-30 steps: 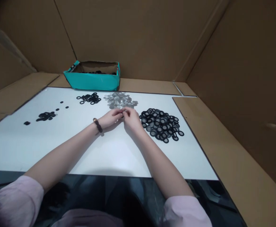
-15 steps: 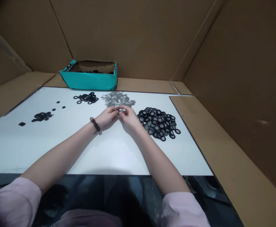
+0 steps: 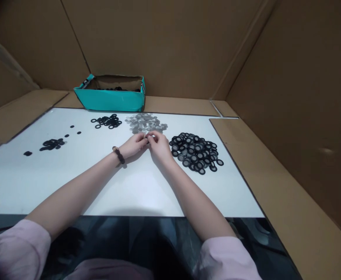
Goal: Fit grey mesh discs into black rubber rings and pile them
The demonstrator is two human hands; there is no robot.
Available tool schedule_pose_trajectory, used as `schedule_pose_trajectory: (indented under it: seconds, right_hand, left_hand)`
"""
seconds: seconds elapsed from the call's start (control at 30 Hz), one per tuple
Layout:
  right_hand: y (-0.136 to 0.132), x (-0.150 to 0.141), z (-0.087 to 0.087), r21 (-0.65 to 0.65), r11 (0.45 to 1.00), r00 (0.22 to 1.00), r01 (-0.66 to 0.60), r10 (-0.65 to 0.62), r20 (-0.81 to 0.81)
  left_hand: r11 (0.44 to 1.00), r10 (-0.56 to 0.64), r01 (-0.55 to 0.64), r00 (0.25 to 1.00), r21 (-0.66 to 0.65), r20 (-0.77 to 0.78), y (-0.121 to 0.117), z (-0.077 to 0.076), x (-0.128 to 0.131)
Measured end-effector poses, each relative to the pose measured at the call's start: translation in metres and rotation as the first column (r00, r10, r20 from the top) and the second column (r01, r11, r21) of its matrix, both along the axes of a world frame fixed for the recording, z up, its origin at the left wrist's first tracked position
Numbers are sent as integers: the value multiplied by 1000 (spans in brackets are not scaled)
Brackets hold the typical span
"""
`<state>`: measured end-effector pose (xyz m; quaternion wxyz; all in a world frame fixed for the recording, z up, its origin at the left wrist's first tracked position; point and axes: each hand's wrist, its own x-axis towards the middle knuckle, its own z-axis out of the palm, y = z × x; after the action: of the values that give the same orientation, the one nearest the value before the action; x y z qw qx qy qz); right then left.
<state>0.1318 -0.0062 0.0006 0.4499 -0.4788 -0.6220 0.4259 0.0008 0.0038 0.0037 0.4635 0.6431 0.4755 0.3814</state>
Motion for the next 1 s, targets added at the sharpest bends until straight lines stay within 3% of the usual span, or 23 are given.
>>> schedule_pose_trajectory:
  seconds: [0.13,0.27,0.37,0.43,0.5,0.53,0.57,0.6,0.67,0.73,0.77,0.87,1.0]
  right_hand:
    - [0,-2,3,-93,995,996,-38,30,-83]
    - [-2,0,10,-71,997,998,-31,27,-59]
    - [-3,4,16,-59,996,995,-65,69,67]
    - [-3,8,21,23,1000,990,-9,6,143]
    - [-2,15,27,141,984,967,111,-140,213]
    - [-1,20,30,199,963,942,181,-227,247]
    - [0,26,33,250,936,909,246,-313,277]
    - [1,32,37,305,900,867,311,-400,296]
    - [5,45,42,417,800,760,432,-571,309]
    - [8,56,43,460,731,669,504,-667,328]
    - [10,60,42,449,727,641,520,-679,357]
    - [15,71,35,361,782,598,508,-621,507]
    - [17,81,27,275,836,501,474,-513,697]
  left_hand:
    - [996,46,-35,990,-81,131,0,1,-1]
    - [985,-71,99,979,-139,189,-6,10,-3]
    - [968,-189,205,975,-148,113,-7,17,-6]
    - [979,-188,188,982,-80,7,-4,21,-11]
    - [996,-10,20,992,83,-128,3,23,-22]
    - [972,159,-120,968,201,-194,7,24,-31]
    - [903,364,-268,893,337,-265,12,24,-42]
    - [805,552,-387,766,450,-329,16,23,-54]
    - [650,759,-527,497,547,-422,24,20,-79]
    - [596,797,-619,377,512,-473,30,15,-99]
    - [608,779,-641,368,468,-508,32,13,-106]
    - [644,736,-662,397,384,-548,35,9,-116]
    - [617,770,-694,436,371,-466,37,7,-121]
